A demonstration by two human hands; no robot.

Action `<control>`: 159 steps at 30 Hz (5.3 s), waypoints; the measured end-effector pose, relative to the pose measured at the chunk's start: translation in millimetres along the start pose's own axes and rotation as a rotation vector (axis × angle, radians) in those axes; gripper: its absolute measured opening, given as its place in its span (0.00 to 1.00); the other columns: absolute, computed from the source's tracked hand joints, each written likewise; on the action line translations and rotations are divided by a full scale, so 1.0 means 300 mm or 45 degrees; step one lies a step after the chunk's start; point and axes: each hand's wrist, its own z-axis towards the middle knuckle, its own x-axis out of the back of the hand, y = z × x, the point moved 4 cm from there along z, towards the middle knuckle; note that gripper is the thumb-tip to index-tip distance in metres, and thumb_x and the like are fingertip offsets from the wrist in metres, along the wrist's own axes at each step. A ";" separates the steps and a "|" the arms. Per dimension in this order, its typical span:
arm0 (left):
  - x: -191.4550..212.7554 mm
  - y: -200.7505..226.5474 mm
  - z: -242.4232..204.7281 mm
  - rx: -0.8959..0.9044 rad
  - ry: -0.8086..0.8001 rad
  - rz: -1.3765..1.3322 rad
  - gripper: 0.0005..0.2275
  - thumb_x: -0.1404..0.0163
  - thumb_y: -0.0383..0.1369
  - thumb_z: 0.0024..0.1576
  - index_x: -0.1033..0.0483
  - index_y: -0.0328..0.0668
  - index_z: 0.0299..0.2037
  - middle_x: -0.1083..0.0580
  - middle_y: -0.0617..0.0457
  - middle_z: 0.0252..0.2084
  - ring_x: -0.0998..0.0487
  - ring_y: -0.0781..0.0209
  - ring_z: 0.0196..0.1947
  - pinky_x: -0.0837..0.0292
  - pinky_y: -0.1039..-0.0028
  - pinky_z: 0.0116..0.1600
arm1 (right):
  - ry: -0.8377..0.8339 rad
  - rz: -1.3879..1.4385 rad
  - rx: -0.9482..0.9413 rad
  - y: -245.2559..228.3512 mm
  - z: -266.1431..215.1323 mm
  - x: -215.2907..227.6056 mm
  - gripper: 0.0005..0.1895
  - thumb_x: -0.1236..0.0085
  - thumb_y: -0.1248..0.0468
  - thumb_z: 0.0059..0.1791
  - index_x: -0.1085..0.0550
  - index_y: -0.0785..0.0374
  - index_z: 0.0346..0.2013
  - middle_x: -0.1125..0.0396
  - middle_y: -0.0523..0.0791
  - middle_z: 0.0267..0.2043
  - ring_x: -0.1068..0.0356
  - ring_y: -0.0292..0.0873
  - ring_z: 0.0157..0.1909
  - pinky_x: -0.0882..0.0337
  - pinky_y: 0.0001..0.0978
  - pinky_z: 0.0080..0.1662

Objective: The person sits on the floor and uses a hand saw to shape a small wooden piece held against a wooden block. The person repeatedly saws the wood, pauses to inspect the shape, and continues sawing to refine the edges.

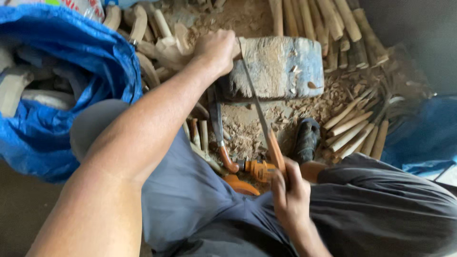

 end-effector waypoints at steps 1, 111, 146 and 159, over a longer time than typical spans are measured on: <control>0.009 0.011 0.009 -0.048 0.056 0.043 0.02 0.49 0.21 0.59 0.23 0.35 0.38 0.23 0.46 0.29 0.19 0.57 0.27 0.18 0.63 0.32 | 0.011 -0.015 -0.101 -0.004 0.052 -0.021 0.08 0.50 0.62 0.54 0.29 0.61 0.45 0.33 0.47 0.21 0.33 0.37 0.22 0.31 0.32 0.27; 0.111 0.021 -0.014 0.017 -0.181 -0.007 0.07 0.45 0.18 0.52 0.22 0.32 0.39 0.23 0.42 0.38 0.20 0.52 0.37 0.19 0.59 0.48 | 0.027 0.094 -0.005 0.150 0.305 -0.198 0.07 0.47 0.62 0.58 0.29 0.63 0.46 0.33 0.49 0.25 0.35 0.40 0.24 0.33 0.35 0.29; -0.042 -0.105 0.061 0.125 0.035 -0.304 0.07 0.56 0.21 0.65 0.23 0.37 0.41 0.25 0.47 0.32 0.26 0.60 0.28 0.24 0.69 0.27 | -0.019 0.055 -0.117 0.133 0.031 -0.072 0.10 0.47 0.62 0.55 0.29 0.63 0.47 0.36 0.45 0.19 0.37 0.35 0.20 0.36 0.31 0.24; 0.042 0.002 -0.059 -0.094 -0.134 -0.090 0.17 0.45 0.19 0.55 0.34 0.32 0.53 0.31 0.46 0.39 0.25 0.55 0.36 0.19 0.67 0.39 | 0.042 0.342 -0.162 0.149 0.238 -0.127 0.10 0.49 0.59 0.58 0.29 0.63 0.47 0.37 0.42 0.22 0.40 0.33 0.23 0.38 0.30 0.25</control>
